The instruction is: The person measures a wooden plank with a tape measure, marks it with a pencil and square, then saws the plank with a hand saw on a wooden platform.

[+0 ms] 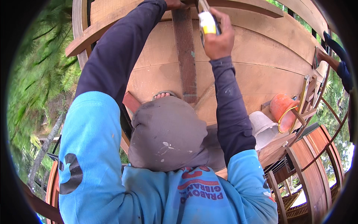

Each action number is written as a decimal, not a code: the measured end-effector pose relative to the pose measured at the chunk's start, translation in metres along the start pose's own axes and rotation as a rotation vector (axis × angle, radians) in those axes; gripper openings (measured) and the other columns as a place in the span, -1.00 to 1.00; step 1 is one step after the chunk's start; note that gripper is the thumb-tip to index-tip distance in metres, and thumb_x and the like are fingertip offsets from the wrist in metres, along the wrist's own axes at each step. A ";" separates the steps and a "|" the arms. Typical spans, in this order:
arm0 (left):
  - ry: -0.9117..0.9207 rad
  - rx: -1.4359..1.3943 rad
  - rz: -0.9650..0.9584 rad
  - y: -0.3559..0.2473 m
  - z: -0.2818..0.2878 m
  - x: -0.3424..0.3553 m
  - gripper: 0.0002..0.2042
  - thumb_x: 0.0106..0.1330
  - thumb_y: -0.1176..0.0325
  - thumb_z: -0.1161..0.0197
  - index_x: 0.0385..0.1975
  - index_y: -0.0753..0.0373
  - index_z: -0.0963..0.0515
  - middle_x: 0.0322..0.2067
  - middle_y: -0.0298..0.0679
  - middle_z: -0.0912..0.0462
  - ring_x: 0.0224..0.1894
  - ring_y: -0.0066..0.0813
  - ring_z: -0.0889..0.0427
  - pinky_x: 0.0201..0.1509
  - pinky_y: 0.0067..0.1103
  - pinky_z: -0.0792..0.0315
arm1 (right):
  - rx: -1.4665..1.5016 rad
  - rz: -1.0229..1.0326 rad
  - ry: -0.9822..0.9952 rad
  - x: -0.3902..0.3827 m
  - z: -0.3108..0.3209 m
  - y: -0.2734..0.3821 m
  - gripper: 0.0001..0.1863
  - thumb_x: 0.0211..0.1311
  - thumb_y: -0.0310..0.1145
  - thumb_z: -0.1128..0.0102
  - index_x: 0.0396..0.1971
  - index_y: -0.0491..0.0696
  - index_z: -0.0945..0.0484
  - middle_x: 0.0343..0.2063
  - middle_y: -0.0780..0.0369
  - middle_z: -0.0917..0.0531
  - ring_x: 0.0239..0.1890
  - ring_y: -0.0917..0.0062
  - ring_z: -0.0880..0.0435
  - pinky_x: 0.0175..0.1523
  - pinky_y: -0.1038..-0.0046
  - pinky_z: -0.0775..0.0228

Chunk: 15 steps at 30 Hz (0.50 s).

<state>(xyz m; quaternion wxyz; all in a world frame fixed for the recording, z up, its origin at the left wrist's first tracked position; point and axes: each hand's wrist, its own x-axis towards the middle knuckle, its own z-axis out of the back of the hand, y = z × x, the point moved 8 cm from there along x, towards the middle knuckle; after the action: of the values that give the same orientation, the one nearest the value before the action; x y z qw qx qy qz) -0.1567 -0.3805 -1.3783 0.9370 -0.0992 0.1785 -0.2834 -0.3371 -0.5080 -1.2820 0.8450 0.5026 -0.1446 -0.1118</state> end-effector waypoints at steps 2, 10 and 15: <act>0.047 -0.059 0.031 -0.004 0.003 -0.003 -0.38 -0.05 -0.15 -0.51 -0.13 0.25 -0.69 -0.19 0.08 -0.76 -0.09 0.06 -0.74 0.04 -0.18 -0.59 | 0.027 -0.066 0.007 -0.010 -0.001 -0.002 -0.43 0.08 -0.61 -0.13 0.19 -0.16 -0.54 0.05 0.10 -0.68 0.12 0.36 -0.66 0.27 0.43 -0.43; 0.064 -0.033 0.040 0.006 0.011 0.007 -0.43 -0.05 -0.09 -0.44 -0.15 0.24 -0.69 -0.22 0.11 -0.75 -0.10 0.09 -0.73 0.05 -0.18 -0.59 | -0.144 -0.214 0.110 -0.203 0.107 0.051 -0.39 0.18 -0.54 -0.27 0.29 -0.22 -0.46 0.06 0.03 -0.66 0.12 0.37 -0.70 0.19 0.39 -0.53; -0.021 -0.071 -0.025 -0.003 0.006 -0.001 -0.45 -0.05 -0.08 -0.44 -0.16 0.24 -0.70 -0.25 0.11 -0.75 -0.11 0.09 -0.73 0.04 -0.18 -0.59 | 0.045 -0.010 -0.013 0.000 0.000 0.004 -0.53 0.13 -0.57 -0.19 0.11 -0.15 -0.58 -0.01 0.10 -0.70 0.08 0.32 -0.68 0.23 0.38 -0.47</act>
<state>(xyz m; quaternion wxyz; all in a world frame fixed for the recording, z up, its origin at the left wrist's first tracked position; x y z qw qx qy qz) -0.1569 -0.3820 -1.3719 0.9312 -0.1376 0.1774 -0.2873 -0.3366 -0.5060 -1.2787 0.8320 0.5213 -0.1500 -0.1159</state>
